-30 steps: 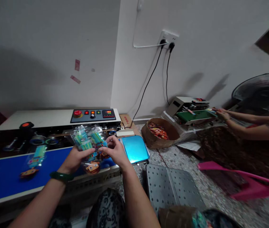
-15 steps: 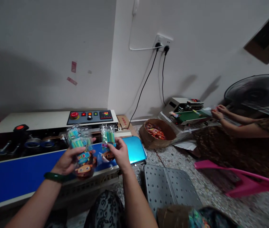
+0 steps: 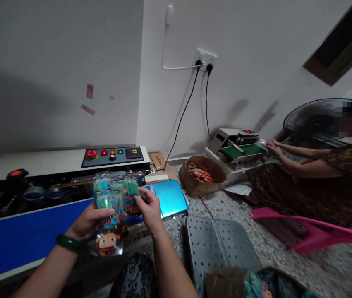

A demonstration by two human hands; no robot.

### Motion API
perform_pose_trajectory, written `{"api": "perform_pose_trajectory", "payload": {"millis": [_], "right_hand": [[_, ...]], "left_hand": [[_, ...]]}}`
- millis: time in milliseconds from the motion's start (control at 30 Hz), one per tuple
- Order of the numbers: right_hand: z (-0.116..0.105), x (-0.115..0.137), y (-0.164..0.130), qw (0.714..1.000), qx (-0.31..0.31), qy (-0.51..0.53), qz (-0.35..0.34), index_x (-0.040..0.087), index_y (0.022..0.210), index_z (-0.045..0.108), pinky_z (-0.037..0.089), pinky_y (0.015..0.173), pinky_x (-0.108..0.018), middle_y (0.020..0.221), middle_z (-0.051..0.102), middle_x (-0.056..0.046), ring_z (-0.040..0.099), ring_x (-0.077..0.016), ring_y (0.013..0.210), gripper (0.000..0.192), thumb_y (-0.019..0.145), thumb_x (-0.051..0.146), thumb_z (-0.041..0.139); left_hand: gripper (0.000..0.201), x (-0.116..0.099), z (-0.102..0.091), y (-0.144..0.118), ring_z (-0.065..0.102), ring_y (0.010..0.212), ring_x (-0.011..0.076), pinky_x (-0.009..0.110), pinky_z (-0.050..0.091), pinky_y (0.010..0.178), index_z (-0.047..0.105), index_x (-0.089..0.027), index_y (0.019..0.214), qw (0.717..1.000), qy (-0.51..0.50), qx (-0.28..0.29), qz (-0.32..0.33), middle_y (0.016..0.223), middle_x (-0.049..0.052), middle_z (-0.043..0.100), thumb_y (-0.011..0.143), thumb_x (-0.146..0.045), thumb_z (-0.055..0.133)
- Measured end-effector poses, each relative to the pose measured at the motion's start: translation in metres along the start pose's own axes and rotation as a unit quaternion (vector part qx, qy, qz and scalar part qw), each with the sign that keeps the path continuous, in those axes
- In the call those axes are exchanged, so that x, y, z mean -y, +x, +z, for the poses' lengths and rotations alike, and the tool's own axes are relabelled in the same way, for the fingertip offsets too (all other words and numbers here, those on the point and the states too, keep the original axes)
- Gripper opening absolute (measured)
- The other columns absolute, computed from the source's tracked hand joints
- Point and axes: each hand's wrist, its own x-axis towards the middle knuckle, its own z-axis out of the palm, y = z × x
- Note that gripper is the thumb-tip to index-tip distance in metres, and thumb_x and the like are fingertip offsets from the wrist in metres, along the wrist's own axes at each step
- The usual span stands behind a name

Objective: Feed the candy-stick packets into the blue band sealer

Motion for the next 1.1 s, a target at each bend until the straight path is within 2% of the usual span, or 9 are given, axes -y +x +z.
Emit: {"api": "perform_pose_trajectory", "payload": {"millis": [100,233,367,633,800,900,967,1033,1100], "right_hand": [[-0.009,-0.006,0.001,0.998,-0.04,0.047,0.016,0.019,0.094,0.062,0.047,0.078,-0.031,0.091,0.067,-0.003,0.061,-0.0179,0.084,0.03,0.065,0.026,0.067],[-0.035,-0.012,0.01,0.983,-0.128,0.113,0.063,0.018,0.089,0.059,0.048,0.058,-0.025,0.075,0.066,0.0,0.06,-0.0132,0.061,0.033,0.059,0.025,0.07],[-0.06,-0.015,0.028,0.972,-0.158,0.06,0.164,0.016,0.078,0.055,0.041,0.041,-0.019,0.056,0.06,0.003,0.052,-0.0094,0.044,0.033,0.048,0.018,0.069],[-0.049,-0.026,0.06,0.975,-0.067,-0.053,0.206,0.012,0.061,0.058,0.038,0.037,-0.021,0.049,0.055,0.001,0.048,-0.0094,0.039,0.017,0.048,0.016,0.067],[-0.028,-0.02,0.055,0.985,-0.068,-0.044,0.154,0.014,0.076,0.06,0.044,0.048,-0.021,0.066,0.062,-0.002,0.056,-0.0105,0.054,0.028,0.058,0.034,0.069],[-0.011,-0.006,0.038,0.988,0.073,0.03,0.133,0.019,0.097,0.058,0.049,0.061,-0.024,0.09,0.064,-0.005,0.06,-0.0142,0.073,0.038,0.065,0.039,0.065],[-0.001,0.001,0.027,0.979,0.151,0.05,0.129,0.019,0.096,0.058,0.049,0.065,-0.026,0.09,0.064,-0.003,0.061,-0.015,0.074,0.039,0.061,0.031,0.07],[0.004,0.002,0.021,0.98,0.151,0.05,0.122,0.018,0.089,0.059,0.048,0.066,-0.025,0.082,0.066,-0.001,0.061,-0.0144,0.071,0.036,0.057,0.024,0.072],[0.0,-0.002,0.019,0.986,0.098,0.058,0.12,0.018,0.087,0.058,0.048,0.063,-0.024,0.076,0.066,0.0,0.06,-0.0131,0.064,0.032,0.058,0.022,0.071]], "left_hand": [[0.058,-0.003,0.0,-0.001,0.065,0.071,0.027,0.036,0.052,0.064,0.054,-0.012,0.115,1.0,0.0,-0.008,0.005,0.085,0.012,0.069,0.058,-0.014,0.067],[0.062,-0.008,-0.007,-0.003,0.065,0.074,0.0268,0.034,0.052,0.065,0.052,-0.014,0.117,0.999,0.001,-0.04,0.016,0.087,0.011,0.069,0.058,-0.015,0.068],[0.064,-0.012,-0.017,-0.006,0.065,0.078,0.0276,0.035,0.053,0.067,0.051,-0.015,0.118,0.998,0.0,-0.061,0.023,0.092,0.011,0.069,0.057,-0.015,0.069],[0.065,-0.015,-0.017,-0.01,0.065,0.071,0.0266,0.036,0.053,0.064,0.05,-0.014,0.12,0.998,-0.005,-0.056,0.013,0.086,0.011,0.07,0.058,-0.014,0.067],[0.063,-0.012,-0.015,-0.007,0.065,0.067,0.0255,0.034,0.052,0.06,0.051,-0.013,0.118,0.999,-0.009,-0.047,0.015,0.084,0.011,0.069,0.057,-0.012,0.068],[0.061,-0.007,-0.011,-0.004,0.065,0.072,0.0279,0.038,0.052,0.065,0.052,-0.014,0.117,1.0,-0.017,-0.005,0.004,0.089,0.012,0.069,0.058,-0.012,0.066],[0.06,-0.004,-0.008,-0.002,0.065,0.074,0.0288,0.039,0.051,0.067,0.052,-0.014,0.117,1.0,-0.016,0.02,-0.005,0.092,0.013,0.068,0.059,-0.012,0.066],[0.059,-0.003,-0.006,-0.001,0.064,0.076,0.0292,0.039,0.051,0.068,0.052,-0.013,0.117,0.999,-0.012,0.031,-0.008,0.092,0.013,0.068,0.059,-0.011,0.065],[0.057,-0.004,-0.006,-0.002,0.064,0.077,0.0294,0.04,0.051,0.069,0.053,-0.014,0.116,1.0,-0.007,0.028,-0.008,0.093,0.013,0.068,0.06,-0.012,0.065]]}}
